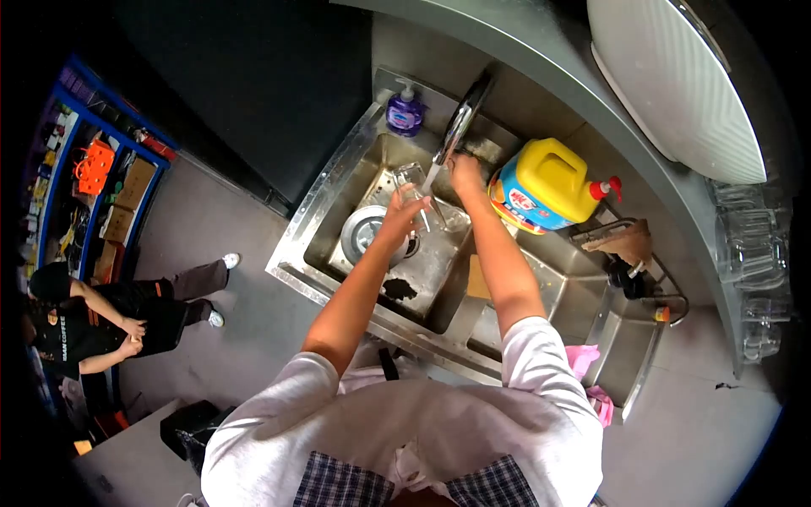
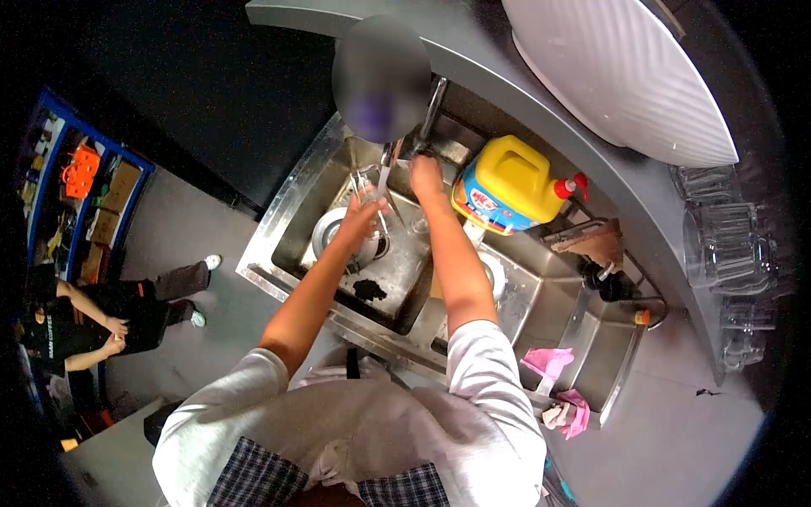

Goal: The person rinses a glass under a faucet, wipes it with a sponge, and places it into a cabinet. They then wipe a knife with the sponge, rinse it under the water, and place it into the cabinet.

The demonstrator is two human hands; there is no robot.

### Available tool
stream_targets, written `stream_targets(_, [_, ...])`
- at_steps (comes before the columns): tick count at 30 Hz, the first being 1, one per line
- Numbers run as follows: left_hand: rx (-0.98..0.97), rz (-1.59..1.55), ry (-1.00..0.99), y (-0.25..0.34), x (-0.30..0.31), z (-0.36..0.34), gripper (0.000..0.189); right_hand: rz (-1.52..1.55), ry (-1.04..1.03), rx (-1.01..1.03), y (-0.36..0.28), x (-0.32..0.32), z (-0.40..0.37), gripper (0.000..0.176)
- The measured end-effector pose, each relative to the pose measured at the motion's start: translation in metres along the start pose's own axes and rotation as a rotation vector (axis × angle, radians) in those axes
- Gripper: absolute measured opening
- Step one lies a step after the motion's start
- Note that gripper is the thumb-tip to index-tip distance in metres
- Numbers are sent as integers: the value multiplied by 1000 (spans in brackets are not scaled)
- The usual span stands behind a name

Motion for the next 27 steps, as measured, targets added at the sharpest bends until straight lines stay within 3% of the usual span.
stream_targets(4, [-18,16,82,-26,12,4,72,6,-15,-11,-3,4,-3,21])
stream_targets(7, [76,52,88,-29,12,-8,68,6,-33,-54,-14,18,-10,21])
stream_targets(10, [-18,145,91,-35,24,-17,60,13,-72,-59,-6,9,-4,22])
stream_targets(12, [-241,419,130,-49,36,-14,62,34,-67,-60,-7,8,-2,22])
stream_targets(14, [-620,850,231,-52,39,-19,65,26,-65,-78,-7,9,-4,22])
stream_targets(17, [-687,982,10,-40,38,-21,80,2,-56,-94,-11,11,-7,22])
stream_targets(18, [-684,951,16,-38,34,-22,83,-12,-51,-95,-12,12,-6,21])
stream_targets(21, [-412,681,-36,-29,23,-23,84,-95,-82,-96,-10,10,-4,22])
stream_targets(24, [-406,748,-65,-18,13,-17,81,-124,-68,-127,-10,6,-5,22])
stream_targets(27, [-586,641,-165,-13,7,-12,74,-71,-106,-107,-5,2,4,22])
Point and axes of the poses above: each hand's wrist, its own z-axis towards the middle knuckle, its own x-axis out of the back of the hand, y = z × x, the point moved 1 cm from there along z, towards the middle knuckle, and after that the axes turned 13 degrees about -x, right-handed, at the moved point
